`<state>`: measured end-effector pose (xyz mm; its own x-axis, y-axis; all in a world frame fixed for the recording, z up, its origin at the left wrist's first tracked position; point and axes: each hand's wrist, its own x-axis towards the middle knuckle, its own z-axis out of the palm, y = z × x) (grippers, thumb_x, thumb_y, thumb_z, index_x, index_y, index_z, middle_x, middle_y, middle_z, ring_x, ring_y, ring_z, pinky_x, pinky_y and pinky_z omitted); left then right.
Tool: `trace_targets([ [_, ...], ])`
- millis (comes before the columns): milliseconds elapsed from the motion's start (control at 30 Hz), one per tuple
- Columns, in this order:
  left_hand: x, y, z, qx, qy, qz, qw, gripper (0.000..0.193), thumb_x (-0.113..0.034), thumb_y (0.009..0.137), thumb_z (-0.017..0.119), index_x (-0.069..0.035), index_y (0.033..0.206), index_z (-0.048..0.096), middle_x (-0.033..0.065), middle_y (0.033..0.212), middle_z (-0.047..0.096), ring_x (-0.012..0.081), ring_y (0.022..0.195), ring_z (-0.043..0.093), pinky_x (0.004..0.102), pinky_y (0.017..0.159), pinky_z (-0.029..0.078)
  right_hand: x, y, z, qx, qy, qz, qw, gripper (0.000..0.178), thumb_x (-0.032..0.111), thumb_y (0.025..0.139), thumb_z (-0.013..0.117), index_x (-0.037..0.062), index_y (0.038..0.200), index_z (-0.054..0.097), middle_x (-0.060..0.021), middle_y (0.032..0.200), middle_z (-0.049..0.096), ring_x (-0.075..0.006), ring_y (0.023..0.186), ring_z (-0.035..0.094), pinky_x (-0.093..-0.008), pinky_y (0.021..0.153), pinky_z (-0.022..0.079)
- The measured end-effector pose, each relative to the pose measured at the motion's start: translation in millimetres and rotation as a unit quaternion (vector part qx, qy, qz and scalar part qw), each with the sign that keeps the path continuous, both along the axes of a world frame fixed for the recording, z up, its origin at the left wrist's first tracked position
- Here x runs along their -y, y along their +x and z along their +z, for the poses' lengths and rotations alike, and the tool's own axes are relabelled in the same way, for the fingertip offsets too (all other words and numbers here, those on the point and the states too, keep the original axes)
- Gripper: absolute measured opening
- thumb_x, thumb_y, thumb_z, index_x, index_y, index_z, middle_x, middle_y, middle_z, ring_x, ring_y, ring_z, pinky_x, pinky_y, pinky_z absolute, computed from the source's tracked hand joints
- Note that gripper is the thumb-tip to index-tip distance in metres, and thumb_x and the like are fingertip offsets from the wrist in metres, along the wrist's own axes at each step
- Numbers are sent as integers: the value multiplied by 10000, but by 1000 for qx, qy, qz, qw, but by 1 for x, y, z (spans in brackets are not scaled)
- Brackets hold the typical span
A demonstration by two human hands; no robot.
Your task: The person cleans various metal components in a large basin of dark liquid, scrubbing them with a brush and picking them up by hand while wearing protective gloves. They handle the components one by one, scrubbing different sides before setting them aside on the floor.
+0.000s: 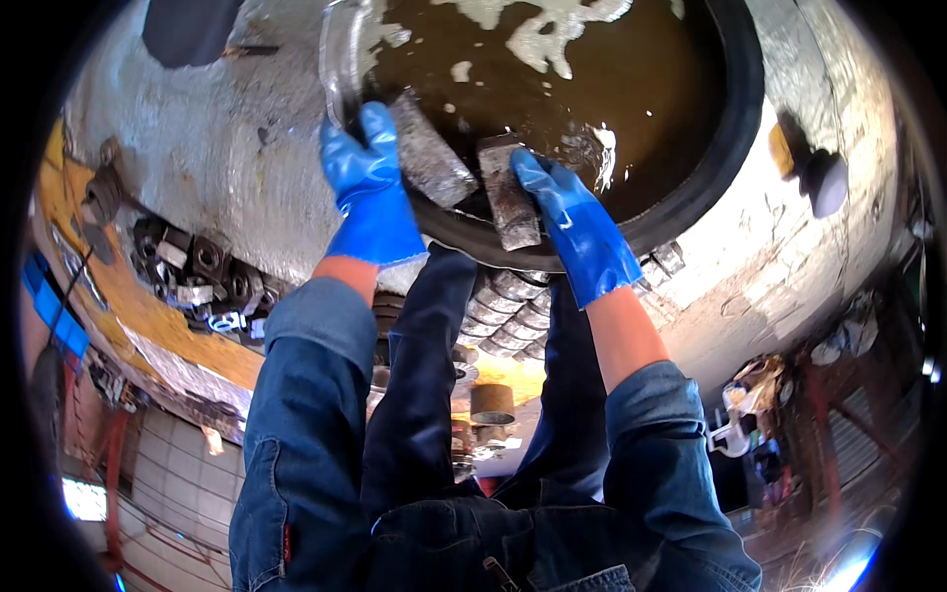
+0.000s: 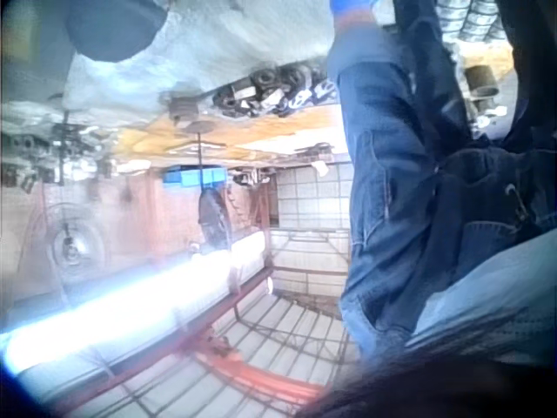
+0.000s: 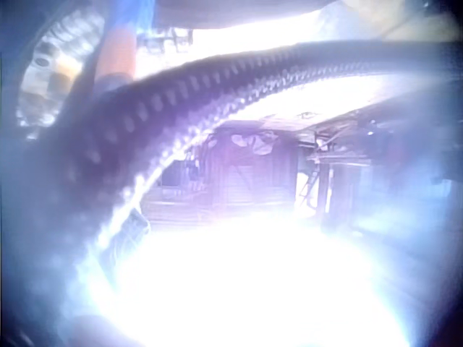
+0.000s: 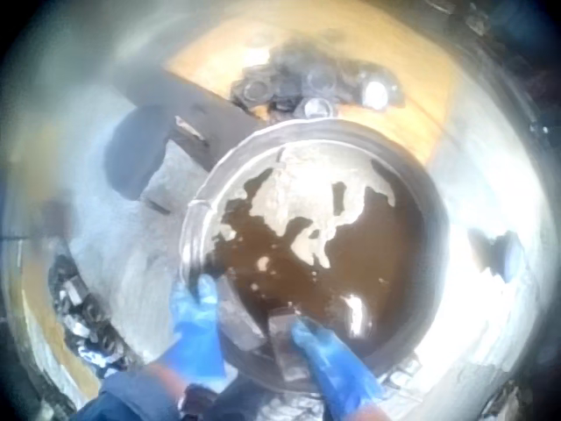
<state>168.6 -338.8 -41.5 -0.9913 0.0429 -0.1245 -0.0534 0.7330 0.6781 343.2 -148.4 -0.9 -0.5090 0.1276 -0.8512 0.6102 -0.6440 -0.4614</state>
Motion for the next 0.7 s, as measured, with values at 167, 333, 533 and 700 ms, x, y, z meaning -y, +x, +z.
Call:
trace_targets([
  [167, 10, 2, -5, 35, -44, 41, 998, 791, -548, 942, 735, 77, 1401, 575, 297, 1273, 675, 415, 1130, 674, 487, 1004, 524, 3, -5, 23, -52, 46, -41, 997, 534, 432, 1006, 695, -10, 1306, 676, -115, 1174, 737, -209, 1056, 681, -366, 948, 533],
  [333, 22, -13, -14, 77, -5, -5, 997, 864, -573, 952, 721, 113, 1441, 530, 306, 1336, 642, 410, 1115, 660, 485, 995, 527, -15, 3, 11, 80, 317, 312, 892, 653, 587, 927, 663, -3, 1206, 666, -256, 1105, 749, -434, 1061, 716, -475, 948, 564],
  [533, 39, -23, -7, 114, -84, 60, 988, 907, -617, 939, 716, 111, 1448, 529, 303, 1336, 639, 387, 1107, 661, 455, 963, 554, -127, 150, 70, 114, 507, 177, 836, 657, 599, 951, 678, 99, 1377, 655, -138, 1242, 753, -335, 1145, 726, -431, 1020, 558],
  [700, 25, -22, -1, 124, -34, 33, 991, 841, -573, 981, 693, 89, 1468, 517, 243, 1374, 635, 322, 1103, 665, 429, 956, 569, -206, 354, -50, 340, 405, 201, 825, 838, 612, 900, 726, 36, 1485, 560, -249, 1338, 690, -387, 1271, 656, -445, 1090, 510],
])
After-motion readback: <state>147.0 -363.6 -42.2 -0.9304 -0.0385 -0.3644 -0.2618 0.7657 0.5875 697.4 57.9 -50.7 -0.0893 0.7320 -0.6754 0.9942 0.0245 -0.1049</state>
